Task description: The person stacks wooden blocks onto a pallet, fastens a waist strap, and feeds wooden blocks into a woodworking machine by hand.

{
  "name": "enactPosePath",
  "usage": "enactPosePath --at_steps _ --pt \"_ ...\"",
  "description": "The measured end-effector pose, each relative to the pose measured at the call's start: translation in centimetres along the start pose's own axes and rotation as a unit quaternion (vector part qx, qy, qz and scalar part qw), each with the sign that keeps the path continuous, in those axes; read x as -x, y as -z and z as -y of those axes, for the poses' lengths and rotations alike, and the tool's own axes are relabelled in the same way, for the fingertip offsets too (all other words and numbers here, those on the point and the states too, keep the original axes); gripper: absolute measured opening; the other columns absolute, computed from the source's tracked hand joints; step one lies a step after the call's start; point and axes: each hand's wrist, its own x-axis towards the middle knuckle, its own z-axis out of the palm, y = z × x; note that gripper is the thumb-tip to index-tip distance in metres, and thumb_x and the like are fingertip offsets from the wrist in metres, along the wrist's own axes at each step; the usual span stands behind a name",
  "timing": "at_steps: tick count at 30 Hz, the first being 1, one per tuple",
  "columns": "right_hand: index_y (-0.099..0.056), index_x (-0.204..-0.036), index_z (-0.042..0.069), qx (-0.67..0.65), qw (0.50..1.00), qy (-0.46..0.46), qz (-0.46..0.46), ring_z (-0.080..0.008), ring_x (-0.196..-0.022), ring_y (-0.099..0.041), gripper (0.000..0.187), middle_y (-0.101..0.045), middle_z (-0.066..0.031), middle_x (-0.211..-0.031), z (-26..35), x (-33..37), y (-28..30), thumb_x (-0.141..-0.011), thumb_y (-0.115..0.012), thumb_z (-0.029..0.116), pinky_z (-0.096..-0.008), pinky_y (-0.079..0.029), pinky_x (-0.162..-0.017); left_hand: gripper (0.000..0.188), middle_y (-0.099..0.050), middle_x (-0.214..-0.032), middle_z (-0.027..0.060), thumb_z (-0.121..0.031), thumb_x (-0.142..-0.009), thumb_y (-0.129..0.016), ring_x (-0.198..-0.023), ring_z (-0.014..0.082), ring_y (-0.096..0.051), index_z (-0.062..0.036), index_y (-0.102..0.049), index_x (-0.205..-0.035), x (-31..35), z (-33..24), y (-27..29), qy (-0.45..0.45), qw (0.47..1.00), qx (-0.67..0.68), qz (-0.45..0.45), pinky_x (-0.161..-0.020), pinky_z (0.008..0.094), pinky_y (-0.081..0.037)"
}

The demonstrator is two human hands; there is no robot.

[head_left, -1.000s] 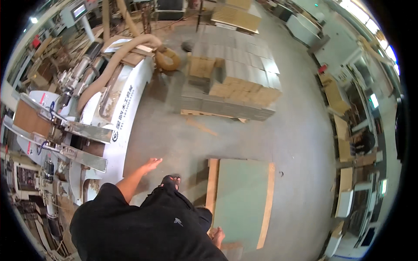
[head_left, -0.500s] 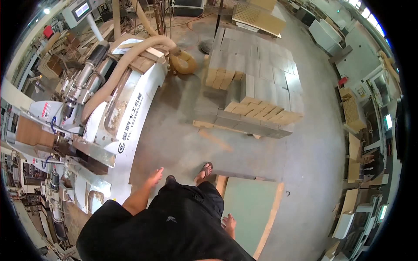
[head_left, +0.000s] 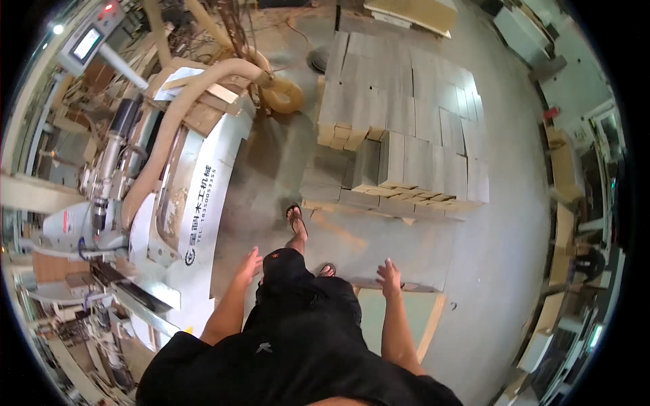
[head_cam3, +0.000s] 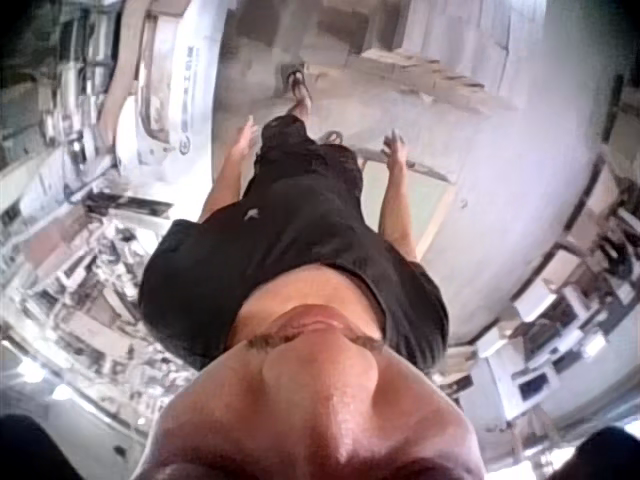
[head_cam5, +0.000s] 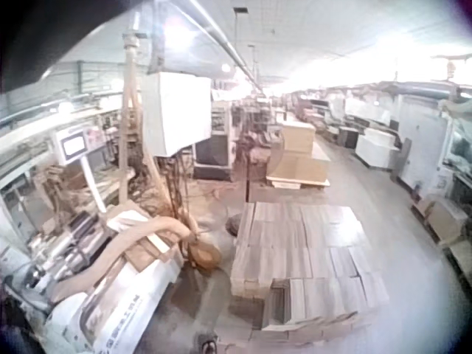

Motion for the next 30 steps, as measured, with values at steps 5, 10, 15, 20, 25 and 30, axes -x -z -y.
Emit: enactPosePath --at_steps 5,10,15,20,25,30 --pt "-0.029 -0.14 0.003 -0.094 0.992 -0.082 -0.018 -0.0354 -0.123 -0.044 0.073 -0.04 -0.0239 -0.136 4.3 -6.1 -5.8 -0.089 -0.05 0.05 -0.0511 -0.039 -0.095 0.073 -0.043 -0.137 0.0169 -0.058 -0.089 -0.042 -0.127 0.0292 -0.041 -0.0054 -0.031 -0.139 -5.3 -7.7 -1.6 0.045 0.999 -0.016 0.012 -0.103 0.0507 -0.028" --pt "-0.028 -0.14 0.005 -0.158 0.979 -0.128 -0.021 -0.0353 -0.123 -0.043 0.063 -0.041 -0.021 -0.137 6.5 -12.5 -9.9 -0.092 -0.046 0.041 -0.0515 -0.04 -0.096 0.07 -0.045 -0.135 0.0155 -0.056 -0.089 -0.045 -0.127 0.0275 -0.04 -0.0034 -0.035 -0.135 -10.7 -15.1 -4.2 0.007 0.995 -0.083 0.049 -0.103 0.0482 -0.029" --pt "-0.027 -0.141 0.008 -0.262 0.951 -0.158 -0.049 -0.0335 -0.128 -0.038 0.057 -0.037 -0.018 -0.14 6.2 -23.2 -13.0 -0.093 -0.042 0.036 -0.052 -0.038 -0.099 0.06 -0.051 -0.129 0.0149 -0.048 -0.092 -0.047 -0.122 0.0265 -0.047 -0.0031 -0.041 -0.132 -15.4 -20.8 -10.1 0.003 0.993 -0.094 0.072 -0.1 0.0438 -0.034" --pt "-0.032 -0.14 0.011 -0.464 0.871 -0.116 -0.113 -0.0311 -0.13 -0.036 0.061 -0.039 -0.0131 -0.14 3.3 -31.8 -16.7 -0.09 -0.047 0.043 -0.0507 -0.03 -0.105 0.056 -0.054 -0.127 0.0136 -0.045 -0.093 -0.046 -0.12 0.0242 -0.049 -0.0036 -0.042 -0.131 -19.6 -20.6 -17.3 0.043 0.991 -0.06 0.114 -0.101 0.0417 -0.034" --pt "-0.046 -0.132 0.009 0.456 0.876 0.051 -0.149 -0.0298 -0.125 -0.04 0.07 -0.045 -0.0107 -0.137 1.9 -36.0 -19.6 -0.081 -0.056 0.055 -0.0383 -0.028 -0.108 0.054 -0.055 -0.125 0.0101 -0.042 -0.093 -0.048 -0.118 0.0219 -0.05 -0.0037 -0.044 -0.13 -24.9 -18.5 -23.0 0.048 0.99 -0.031 0.133 -0.098 0.038 -0.037" --pt "-0.047 -0.131 0.007 0.091 0.981 0.096 -0.141 -0.029 -0.125 -0.041 0.066 -0.047 -0.0111 -0.135 0.5 -36.9 -20.4 -0.083 -0.055 0.052 -0.0379 -0.028 -0.107 0.051 -0.055 -0.125 0.0082 -0.04 -0.094 -0.049 -0.117 0.0208 -0.05 -0.004 -0.045 -0.13 -27.1 -19.5 -28.2 0.041 0.986 -0.018 0.162 -0.096 0.0366 -0.038"
